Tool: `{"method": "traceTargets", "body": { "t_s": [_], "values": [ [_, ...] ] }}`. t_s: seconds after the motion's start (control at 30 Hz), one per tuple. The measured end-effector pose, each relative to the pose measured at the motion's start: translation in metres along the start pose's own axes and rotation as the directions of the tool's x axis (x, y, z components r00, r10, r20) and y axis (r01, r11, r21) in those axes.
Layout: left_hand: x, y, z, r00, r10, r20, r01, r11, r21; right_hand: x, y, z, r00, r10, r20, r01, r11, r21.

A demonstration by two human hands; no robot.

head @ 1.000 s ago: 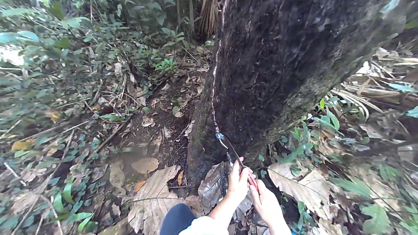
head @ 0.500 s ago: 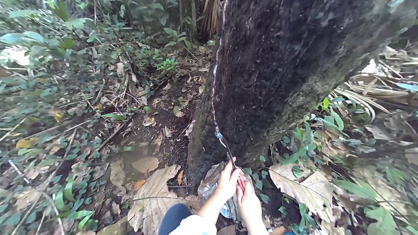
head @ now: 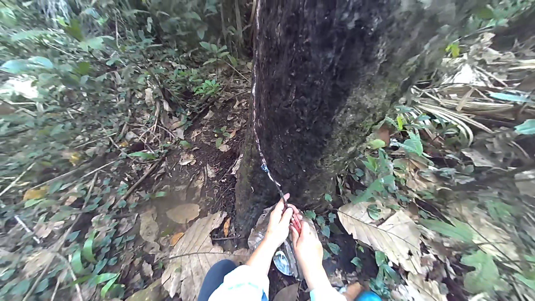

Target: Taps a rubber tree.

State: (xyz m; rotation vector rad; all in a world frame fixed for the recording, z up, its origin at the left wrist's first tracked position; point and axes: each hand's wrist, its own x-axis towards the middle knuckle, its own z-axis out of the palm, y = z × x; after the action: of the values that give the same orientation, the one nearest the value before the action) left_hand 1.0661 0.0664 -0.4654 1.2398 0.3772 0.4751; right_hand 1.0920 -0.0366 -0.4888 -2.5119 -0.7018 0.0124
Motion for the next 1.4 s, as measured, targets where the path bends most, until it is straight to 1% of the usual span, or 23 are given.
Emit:
{"method": "traceTargets", "body": {
  "t_s": [0.07,0.13,0.17,0.2,0.23,0.27,0.3,0.33,0.37,0.4,0.47,0.53,0.6,0.67,0.7,0.8,0.87,1.1,1.23,1.33,1.4],
  "values": [
    [-0.001,0.004,0.002,0.999,0.004,-0.034,-0.002,0.998,0.057,0.001,-0.005,-0.007,0.992,0.031,0.122,-0.038,0.998,0.057],
    [0.000,0.027,0.004,0.990,0.036,-0.135,-0.012,0.985,0.174,0.010,-0.029,-0.024,0.961,0.052,0.271,-0.098,0.982,0.161],
    [0.006,0.052,0.005,0.976,0.094,-0.199,-0.051,0.977,0.209,0.021,-0.051,-0.039,0.964,0.012,0.266,-0.066,0.978,0.199],
    [0.014,0.082,0.002,0.954,0.179,-0.241,-0.128,0.969,0.212,0.032,-0.077,-0.056,0.981,-0.070,0.181,0.032,0.978,0.204],
    [0.023,0.109,-0.003,0.929,0.272,-0.249,-0.229,0.955,0.189,0.043,-0.101,-0.070,0.985,-0.168,0.026,0.160,0.966,0.203],
    [0.031,0.133,-0.010,0.910,0.347,-0.226,-0.322,0.936,0.143,0.053,-0.120,-0.081,0.966,-0.240,-0.100,0.256,0.943,0.212],
    [0.038,0.151,-0.018,0.893,0.414,-0.176,-0.400,0.910,0.109,0.060,-0.135,-0.090,0.948,-0.283,-0.147,0.313,0.917,0.249],
    [0.040,0.165,-0.026,0.880,0.456,-0.134,-0.445,0.890,0.100,0.062,-0.145,-0.098,0.941,-0.318,-0.112,0.337,0.884,0.323],
    [0.036,0.173,-0.033,0.878,0.464,-0.116,-0.452,0.885,0.111,0.061,-0.150,-0.101,0.935,-0.355,-0.013,0.330,0.851,0.408],
    [0.027,0.174,-0.038,0.888,0.443,-0.126,-0.428,0.894,0.131,0.056,-0.150,-0.101,0.917,-0.387,0.095,0.300,0.829,0.473],
    [0.008,0.160,-0.043,0.923,0.320,-0.215,-0.295,0.945,0.140,0.042,-0.142,-0.091,0.885,-0.388,0.259,0.207,0.824,0.527],
    [-0.004,0.135,-0.040,0.936,0.163,-0.313,-0.145,0.986,0.081,0.027,-0.127,-0.083,0.877,-0.323,0.356,0.115,0.859,0.499],
    [-0.012,0.112,-0.026,0.935,0.053,-0.351,-0.055,0.998,0.007,0.017,-0.108,-0.085,0.865,-0.219,0.452,0.025,0.917,0.397],
    [-0.017,0.096,-0.006,0.948,-0.004,-0.317,-0.012,0.999,-0.049,0.010,-0.089,-0.093,0.879,-0.129,0.458,-0.005,0.960,0.280],
    [-0.017,0.090,0.004,0.957,-0.021,-0.289,0.002,0.998,-0.068,0.007,-0.080,-0.097,0.894,-0.105,0.435,-0.005,0.970,0.243],
    [-0.018,0.078,0.030,0.968,-0.066,-0.241,0.038,0.992,-0.118,-0.003,-0.062,-0.111,0.936,-0.077,0.344,0.008,0.980,0.197],
    [-0.019,0.075,0.039,0.966,-0.096,-0.238,0.062,0.988,-0.144,-0.008,-0.058,-0.116,0.944,-0.063,0.323,0.006,0.985,0.172],
    [-0.022,0.082,0.038,0.966,-0.139,-0.217,0.102,0.980,-0.172,-0.011,-0.066,-0.120,0.937,-0.019,0.349,-0.035,0.988,0.148],
    [-0.021,0.085,0.037,0.965,-0.157,-0.212,0.122,0.978,-0.168,-0.009,-0.073,-0.130,0.916,0.002,0.400,-0.054,0.992,0.117],
    [-0.020,0.087,0.036,0.966,-0.155,-0.208,0.124,0.980,-0.155,-0.008,-0.078,-0.132,0.913,0.020,0.407,-0.063,0.994,0.093],
    [-0.018,0.085,0.033,0.972,-0.128,-0.199,0.100,0.984,-0.144,-0.008,-0.081,-0.129,0.916,0.044,0.398,-0.076,0.995,0.065]
  ]
}}
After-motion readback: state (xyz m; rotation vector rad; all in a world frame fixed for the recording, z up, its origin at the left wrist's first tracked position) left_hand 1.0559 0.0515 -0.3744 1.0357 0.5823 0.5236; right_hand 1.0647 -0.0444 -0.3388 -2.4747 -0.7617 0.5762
